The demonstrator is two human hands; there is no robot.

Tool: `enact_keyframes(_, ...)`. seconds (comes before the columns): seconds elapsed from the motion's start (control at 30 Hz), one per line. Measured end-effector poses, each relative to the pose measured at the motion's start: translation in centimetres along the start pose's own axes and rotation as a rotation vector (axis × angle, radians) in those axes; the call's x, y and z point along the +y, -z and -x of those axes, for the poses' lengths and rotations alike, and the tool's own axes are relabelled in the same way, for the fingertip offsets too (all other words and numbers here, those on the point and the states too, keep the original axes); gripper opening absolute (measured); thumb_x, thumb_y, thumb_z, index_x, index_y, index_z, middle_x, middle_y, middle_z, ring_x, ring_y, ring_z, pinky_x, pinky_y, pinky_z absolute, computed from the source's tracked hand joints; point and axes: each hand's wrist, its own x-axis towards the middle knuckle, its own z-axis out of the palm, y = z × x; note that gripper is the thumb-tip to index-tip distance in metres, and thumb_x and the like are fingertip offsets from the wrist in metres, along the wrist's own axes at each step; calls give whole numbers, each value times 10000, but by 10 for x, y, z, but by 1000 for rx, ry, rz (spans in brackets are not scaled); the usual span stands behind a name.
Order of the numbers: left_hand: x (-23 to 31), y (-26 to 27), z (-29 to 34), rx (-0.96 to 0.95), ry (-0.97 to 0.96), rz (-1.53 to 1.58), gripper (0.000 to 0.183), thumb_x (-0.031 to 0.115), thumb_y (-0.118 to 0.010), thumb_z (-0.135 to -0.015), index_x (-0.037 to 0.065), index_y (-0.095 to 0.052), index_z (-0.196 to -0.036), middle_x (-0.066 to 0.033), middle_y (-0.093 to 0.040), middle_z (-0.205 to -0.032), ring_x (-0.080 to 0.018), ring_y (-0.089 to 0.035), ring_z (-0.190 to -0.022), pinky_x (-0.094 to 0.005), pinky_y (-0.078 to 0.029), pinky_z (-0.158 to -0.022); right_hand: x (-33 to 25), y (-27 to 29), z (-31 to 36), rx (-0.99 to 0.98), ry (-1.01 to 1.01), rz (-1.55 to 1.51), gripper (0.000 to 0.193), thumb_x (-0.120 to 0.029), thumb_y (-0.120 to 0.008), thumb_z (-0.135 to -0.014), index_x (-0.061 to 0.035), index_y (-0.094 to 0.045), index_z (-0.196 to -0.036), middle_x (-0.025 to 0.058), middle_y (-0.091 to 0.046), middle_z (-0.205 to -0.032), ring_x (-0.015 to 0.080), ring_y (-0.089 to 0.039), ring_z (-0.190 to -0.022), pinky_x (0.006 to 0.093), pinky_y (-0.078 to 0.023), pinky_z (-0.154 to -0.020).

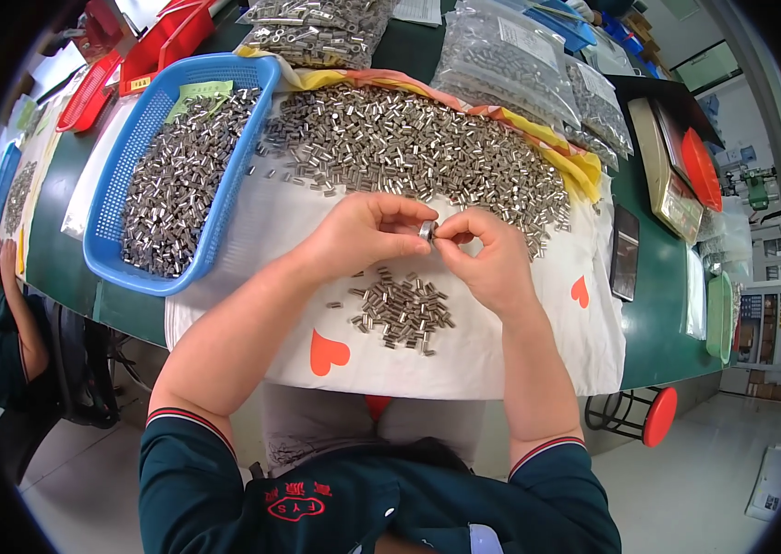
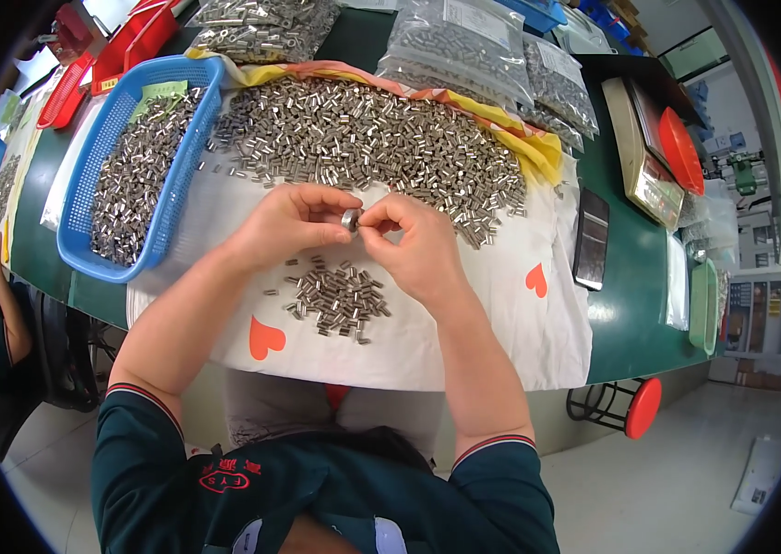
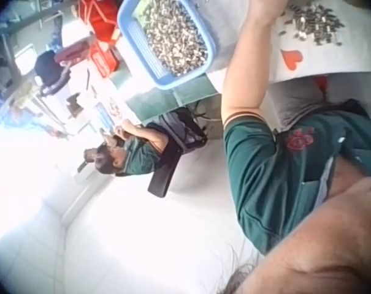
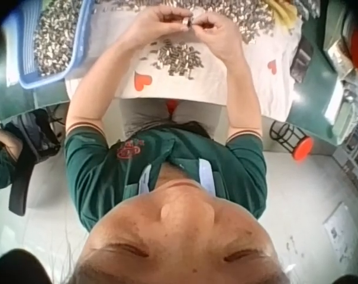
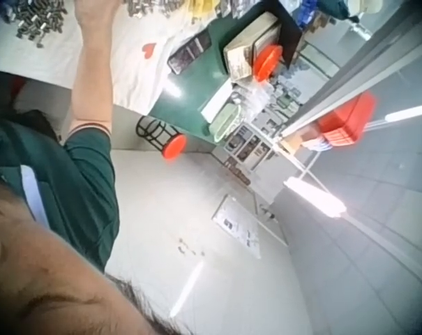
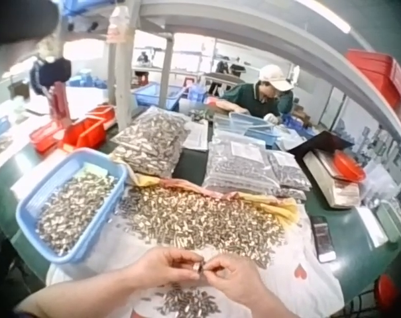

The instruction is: Sorting and inspecting small metal hardware components at a workbench.

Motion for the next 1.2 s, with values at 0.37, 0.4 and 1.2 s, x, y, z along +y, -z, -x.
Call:
enact_keyframes(0.37, 7, -4, 3, 59, 3, -148, 324, 41, -678, -718, -16, -588, -1023, -38, -614, -843, -68, -561, -754, -212, -472, -684, 1, -1, 2, 45, 155, 205, 81, -44, -637, -690, -18, -587, -749, 42, -596, -716, 123, -554, -643, 247, -438, -602)
enact_keyframes(0.4, 7, -3, 3, 25, 4, -98, 327, 42, -681, -716, -16, -587, -1023, -40, -616, -843, -68, -561, -756, -213, -472, -686, 2, 3, 1, -3, 108, 109, 86, -58, -632, -695, -20, -589, -759, 44, -596, -714, 137, -559, -644, 261, -440, -594)
enact_keyframes(1.2, -3, -1, 1, -30, -42, -23, 312, 50, -661, -741, 5, -574, -1037, -29, -602, -900, -73, -558, -807, -214, -464, -721, 24, -1, -10, 70, 228, 719, 82, -77, -614, -685, -58, -613, -765, 74, -558, -761, 251, -534, -769, 355, -417, -713)
